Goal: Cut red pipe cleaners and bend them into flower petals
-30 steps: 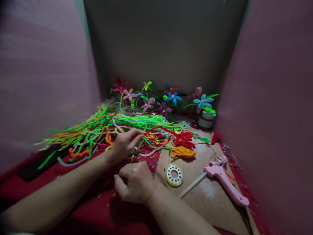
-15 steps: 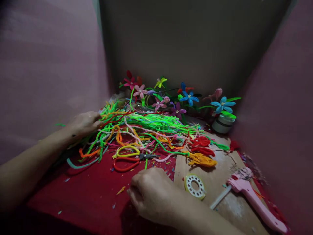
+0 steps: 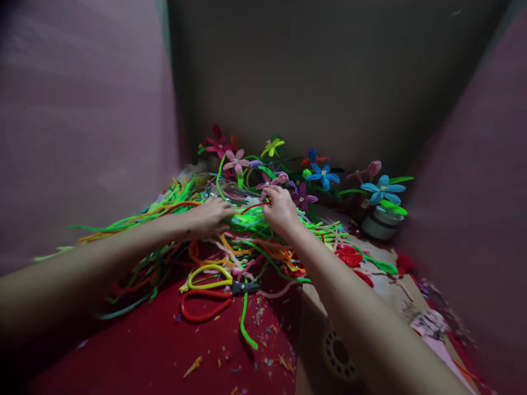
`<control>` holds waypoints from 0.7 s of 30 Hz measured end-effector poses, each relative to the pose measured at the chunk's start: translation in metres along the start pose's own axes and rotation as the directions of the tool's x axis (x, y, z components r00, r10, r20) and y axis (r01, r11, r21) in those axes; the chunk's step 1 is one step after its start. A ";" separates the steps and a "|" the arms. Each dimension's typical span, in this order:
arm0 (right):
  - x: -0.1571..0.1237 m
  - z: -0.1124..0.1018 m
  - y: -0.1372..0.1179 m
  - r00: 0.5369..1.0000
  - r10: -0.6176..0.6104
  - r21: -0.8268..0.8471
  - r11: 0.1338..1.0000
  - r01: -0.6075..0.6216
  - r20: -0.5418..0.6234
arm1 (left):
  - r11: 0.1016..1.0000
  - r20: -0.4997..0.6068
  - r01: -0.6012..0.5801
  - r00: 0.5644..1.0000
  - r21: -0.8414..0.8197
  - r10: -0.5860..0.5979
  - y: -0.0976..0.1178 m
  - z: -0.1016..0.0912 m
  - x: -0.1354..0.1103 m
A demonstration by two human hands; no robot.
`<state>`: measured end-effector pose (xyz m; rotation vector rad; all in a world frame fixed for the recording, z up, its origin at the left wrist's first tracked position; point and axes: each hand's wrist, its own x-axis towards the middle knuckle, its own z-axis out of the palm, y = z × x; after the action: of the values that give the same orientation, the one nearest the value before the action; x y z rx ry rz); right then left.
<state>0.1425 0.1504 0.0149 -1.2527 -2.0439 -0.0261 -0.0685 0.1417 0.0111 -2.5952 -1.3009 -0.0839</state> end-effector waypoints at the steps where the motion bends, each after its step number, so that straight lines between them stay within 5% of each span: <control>1: -0.003 0.006 0.001 0.998 -0.031 -0.040 0.999 0.034 0.063 | 1.000 0.001 -0.013 1.000 0.016 0.013 0.003 0.004 -0.005; 7: -0.045 0.031 -0.007 0.914 -0.115 -0.243 0.944 0.222 0.389 | 0.973 -0.033 -0.096 0.994 0.208 0.105 0.023 0.017 -0.035; 21: -0.065 0.043 -0.009 0.880 -0.153 -0.341 0.881 0.327 0.450 | 0.987 -0.002 -0.085 0.996 0.135 0.086 0.035 0.013 -0.043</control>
<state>0.1281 0.1124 -0.0521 -1.3141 -2.6636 -0.3568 -0.0672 0.0908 -0.0151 -2.5294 -1.1490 0.0088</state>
